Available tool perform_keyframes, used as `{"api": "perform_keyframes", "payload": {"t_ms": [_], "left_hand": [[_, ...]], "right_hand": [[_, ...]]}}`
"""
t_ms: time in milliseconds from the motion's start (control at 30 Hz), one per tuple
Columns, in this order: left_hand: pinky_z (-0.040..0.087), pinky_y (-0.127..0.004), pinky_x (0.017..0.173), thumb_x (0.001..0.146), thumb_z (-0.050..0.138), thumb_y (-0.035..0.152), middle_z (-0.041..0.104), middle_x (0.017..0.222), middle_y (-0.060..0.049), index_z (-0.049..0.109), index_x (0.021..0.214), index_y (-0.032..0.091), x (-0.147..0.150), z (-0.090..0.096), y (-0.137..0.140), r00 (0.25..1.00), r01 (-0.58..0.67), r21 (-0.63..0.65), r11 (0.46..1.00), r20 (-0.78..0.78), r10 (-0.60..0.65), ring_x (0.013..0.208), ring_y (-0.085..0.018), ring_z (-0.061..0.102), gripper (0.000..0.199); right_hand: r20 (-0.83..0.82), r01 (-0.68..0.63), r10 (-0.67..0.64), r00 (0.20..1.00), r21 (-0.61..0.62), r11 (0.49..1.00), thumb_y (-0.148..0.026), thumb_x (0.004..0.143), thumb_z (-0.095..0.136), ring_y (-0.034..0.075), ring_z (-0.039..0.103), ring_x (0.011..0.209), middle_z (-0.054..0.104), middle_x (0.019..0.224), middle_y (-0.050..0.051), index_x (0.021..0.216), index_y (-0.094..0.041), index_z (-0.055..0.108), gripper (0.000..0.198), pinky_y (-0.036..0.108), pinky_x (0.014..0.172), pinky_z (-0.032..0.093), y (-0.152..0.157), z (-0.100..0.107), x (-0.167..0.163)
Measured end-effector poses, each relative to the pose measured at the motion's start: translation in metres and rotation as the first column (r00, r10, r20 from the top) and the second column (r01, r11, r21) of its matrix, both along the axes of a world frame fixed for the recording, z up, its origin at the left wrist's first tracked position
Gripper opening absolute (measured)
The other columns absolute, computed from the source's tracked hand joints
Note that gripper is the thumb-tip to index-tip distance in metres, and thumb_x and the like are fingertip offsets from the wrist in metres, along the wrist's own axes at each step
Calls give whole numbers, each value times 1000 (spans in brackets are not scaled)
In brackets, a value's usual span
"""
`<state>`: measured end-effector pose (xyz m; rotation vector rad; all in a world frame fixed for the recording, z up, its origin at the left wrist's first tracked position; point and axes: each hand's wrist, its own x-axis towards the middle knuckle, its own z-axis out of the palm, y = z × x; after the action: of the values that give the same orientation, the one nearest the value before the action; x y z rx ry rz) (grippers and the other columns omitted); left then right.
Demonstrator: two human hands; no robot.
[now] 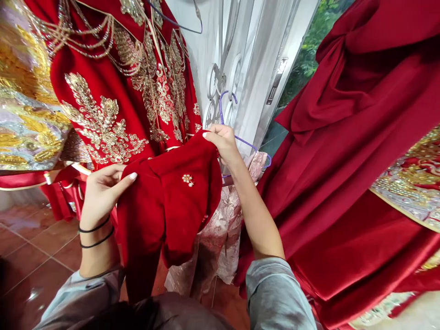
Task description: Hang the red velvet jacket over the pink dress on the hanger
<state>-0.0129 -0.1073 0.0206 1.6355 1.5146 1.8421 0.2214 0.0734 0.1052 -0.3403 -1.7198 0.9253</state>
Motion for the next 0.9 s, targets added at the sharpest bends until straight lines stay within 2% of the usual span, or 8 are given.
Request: {"api": "perform_keyframes", "payload": {"t_ms": [167,267,500,600,667,733,800,900], "left_hand": [[54,-34,81,78,68,57,69,104,-6,62,119,21,-6,7,-7,911,-69,-132,989,-413,8,90,-22,65,55],[38,-44,113,81,63,61,46,150,-12,39,147,21,9,11,-6,798,-60,-124,990,-603,-28,134,-30,46,80],[39,-51,104,99,33,28,71,104,-18,63,116,10,102,30,54,599,-517,34,856,-699,390,102,-31,66,39],[43,-47,98,97,36,23,70,102,-18,64,108,12,98,28,81,577,-534,53,844,-706,410,102,-32,65,32],[46,-43,91,95,41,23,69,109,-18,62,112,12,82,26,92,605,-474,47,879,-709,364,108,-32,62,29],[47,-41,90,93,44,22,68,112,-17,60,113,12,66,28,100,629,-394,30,919,-720,293,109,-31,61,28],[47,-40,88,93,44,27,69,109,-16,60,110,13,52,34,108,645,-306,-5,952,-736,203,103,-30,63,27],[48,-38,81,97,37,48,70,96,-16,61,96,15,44,45,125,671,-247,-82,965,-733,109,89,-29,65,41]], "right_hand": [[101,162,-179,979,156,974,-32,65,61,8,33,52,38,53,-3,50,-20,35,32,25,52,25,-14,-15,17],[147,301,-341,928,242,923,-31,69,54,8,29,53,31,52,-4,51,-21,33,30,26,54,24,-23,-41,15],[223,385,-461,859,312,868,-36,79,51,10,34,53,35,54,-4,57,-21,34,32,26,57,31,-23,-64,8],[46,597,-657,753,372,711,-40,84,49,17,59,78,65,84,6,79,-19,59,24,32,82,46,-9,-55,39],[-37,796,-841,540,346,496,-41,87,43,24,59,103,67,108,12,93,-18,63,31,42,99,41,-1,-49,72],[131,848,-913,386,338,408,-47,89,38,30,58,107,67,102,15,83,-17,62,39,50,101,39,0,-45,108],[407,770,-803,435,295,566,-60,88,37,31,61,94,65,80,12,67,-18,56,50,50,92,46,-6,-37,144],[622,452,-327,711,-49,891,-69,81,47,26,63,77,62,67,8,68,-19,59,53,43,74,54,-20,-24,185]]}}
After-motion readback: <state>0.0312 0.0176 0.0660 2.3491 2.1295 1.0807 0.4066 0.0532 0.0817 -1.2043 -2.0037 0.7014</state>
